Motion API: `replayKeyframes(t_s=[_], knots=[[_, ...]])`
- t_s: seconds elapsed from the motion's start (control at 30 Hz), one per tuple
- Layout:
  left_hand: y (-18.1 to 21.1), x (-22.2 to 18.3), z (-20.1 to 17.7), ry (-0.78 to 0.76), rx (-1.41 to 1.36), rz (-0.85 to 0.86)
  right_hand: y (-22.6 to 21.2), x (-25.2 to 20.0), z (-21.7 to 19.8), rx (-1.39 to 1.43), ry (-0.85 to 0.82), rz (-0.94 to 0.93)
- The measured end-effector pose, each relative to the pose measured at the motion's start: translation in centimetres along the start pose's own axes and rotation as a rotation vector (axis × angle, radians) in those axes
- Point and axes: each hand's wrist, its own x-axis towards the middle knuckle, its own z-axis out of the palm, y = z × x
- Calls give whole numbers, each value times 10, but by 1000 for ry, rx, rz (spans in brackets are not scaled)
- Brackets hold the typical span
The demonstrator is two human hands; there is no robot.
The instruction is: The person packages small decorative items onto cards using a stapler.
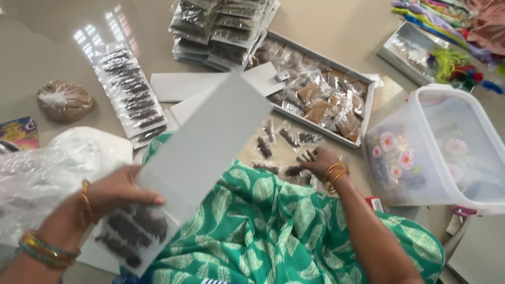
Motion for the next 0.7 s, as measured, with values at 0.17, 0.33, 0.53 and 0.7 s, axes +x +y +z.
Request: replayKeyframes(t_s=[0.17,0.33,0.53,0.7], knots=[[-33,32,15,-99,59,-107,-11,33,16,23,-23,-32],[-41,64,19,-170,165,-168,-51,92,-8,151,104,-117],[-49,91,14,-237,187,-196,-101,214,-8,146,260,-130],[-94,127,0,-308,242,-232,-129,282,-15,39,358,-233]])
